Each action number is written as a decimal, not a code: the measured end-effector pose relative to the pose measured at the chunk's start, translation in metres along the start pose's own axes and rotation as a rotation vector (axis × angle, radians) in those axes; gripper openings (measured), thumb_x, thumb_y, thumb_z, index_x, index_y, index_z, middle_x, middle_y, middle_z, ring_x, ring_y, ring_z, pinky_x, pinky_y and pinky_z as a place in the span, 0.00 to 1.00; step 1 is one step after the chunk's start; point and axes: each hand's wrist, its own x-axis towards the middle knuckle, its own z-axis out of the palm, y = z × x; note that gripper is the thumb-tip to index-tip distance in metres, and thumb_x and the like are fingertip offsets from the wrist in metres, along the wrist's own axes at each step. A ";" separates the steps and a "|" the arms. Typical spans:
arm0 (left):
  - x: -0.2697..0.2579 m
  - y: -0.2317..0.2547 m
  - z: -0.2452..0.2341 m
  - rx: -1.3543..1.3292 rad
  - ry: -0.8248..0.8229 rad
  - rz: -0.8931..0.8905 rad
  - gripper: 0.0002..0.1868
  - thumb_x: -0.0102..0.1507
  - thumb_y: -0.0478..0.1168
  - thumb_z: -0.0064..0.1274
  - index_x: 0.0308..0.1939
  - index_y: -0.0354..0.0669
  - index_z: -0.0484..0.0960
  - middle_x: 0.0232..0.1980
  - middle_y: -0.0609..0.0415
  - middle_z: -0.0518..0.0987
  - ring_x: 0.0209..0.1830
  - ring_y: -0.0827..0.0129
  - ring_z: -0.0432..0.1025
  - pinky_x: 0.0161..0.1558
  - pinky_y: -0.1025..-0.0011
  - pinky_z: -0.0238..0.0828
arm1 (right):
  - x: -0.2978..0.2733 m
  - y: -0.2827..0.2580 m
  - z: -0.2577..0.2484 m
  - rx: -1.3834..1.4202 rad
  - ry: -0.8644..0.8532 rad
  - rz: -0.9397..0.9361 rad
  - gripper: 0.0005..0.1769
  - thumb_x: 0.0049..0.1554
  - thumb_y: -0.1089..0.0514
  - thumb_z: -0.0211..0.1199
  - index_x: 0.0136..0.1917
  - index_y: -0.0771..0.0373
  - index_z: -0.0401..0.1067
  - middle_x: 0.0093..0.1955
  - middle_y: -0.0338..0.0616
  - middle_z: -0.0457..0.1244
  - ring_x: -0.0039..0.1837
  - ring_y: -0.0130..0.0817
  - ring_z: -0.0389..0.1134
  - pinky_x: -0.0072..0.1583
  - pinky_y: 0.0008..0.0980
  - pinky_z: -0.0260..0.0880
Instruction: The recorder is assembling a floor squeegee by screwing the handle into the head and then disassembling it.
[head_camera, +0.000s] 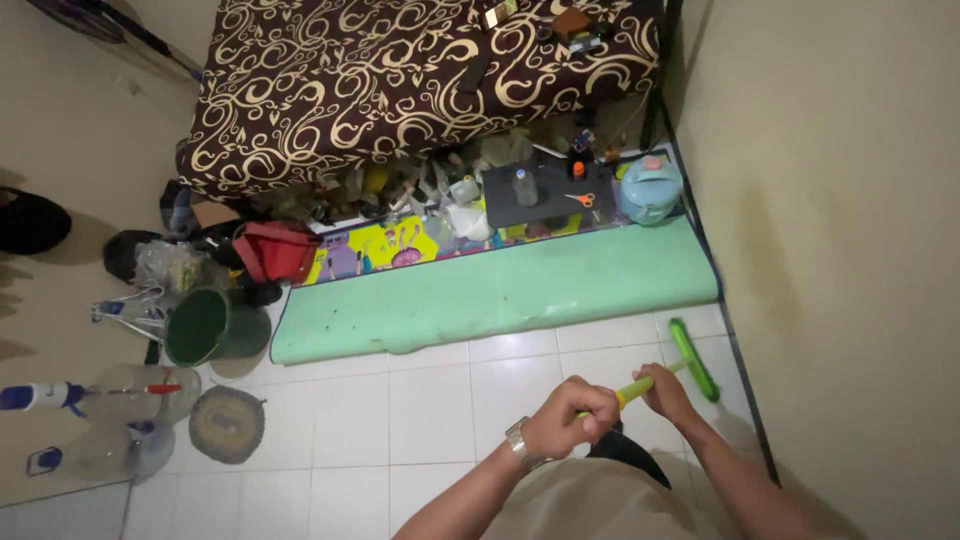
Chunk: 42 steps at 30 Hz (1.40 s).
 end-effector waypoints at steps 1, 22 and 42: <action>0.002 -0.005 -0.001 0.000 0.000 -0.007 0.38 0.71 0.71 0.42 0.26 0.39 0.65 0.27 0.58 0.67 0.26 0.72 0.62 0.33 0.70 0.61 | 0.003 -0.001 0.000 0.006 -0.003 0.003 0.15 0.58 0.53 0.60 0.33 0.63 0.67 0.35 0.56 0.62 0.43 0.59 0.64 0.46 0.52 0.64; -0.129 0.090 -0.057 0.111 0.258 0.112 0.44 0.64 0.82 0.34 0.20 0.44 0.60 0.21 0.59 0.64 0.24 0.69 0.61 0.31 0.70 0.56 | 0.017 -0.165 0.182 0.233 -0.108 -0.275 0.12 0.57 0.58 0.63 0.35 0.64 0.66 0.34 0.56 0.59 0.40 0.57 0.61 0.42 0.48 0.61; -0.253 0.127 -0.103 0.040 0.012 0.197 0.41 0.64 0.78 0.43 0.20 0.46 0.61 0.21 0.63 0.61 0.23 0.65 0.62 0.32 0.70 0.57 | -0.020 -0.242 0.211 0.192 -0.163 -0.127 0.15 0.60 0.55 0.62 0.35 0.64 0.67 0.35 0.54 0.61 0.39 0.51 0.62 0.45 0.45 0.63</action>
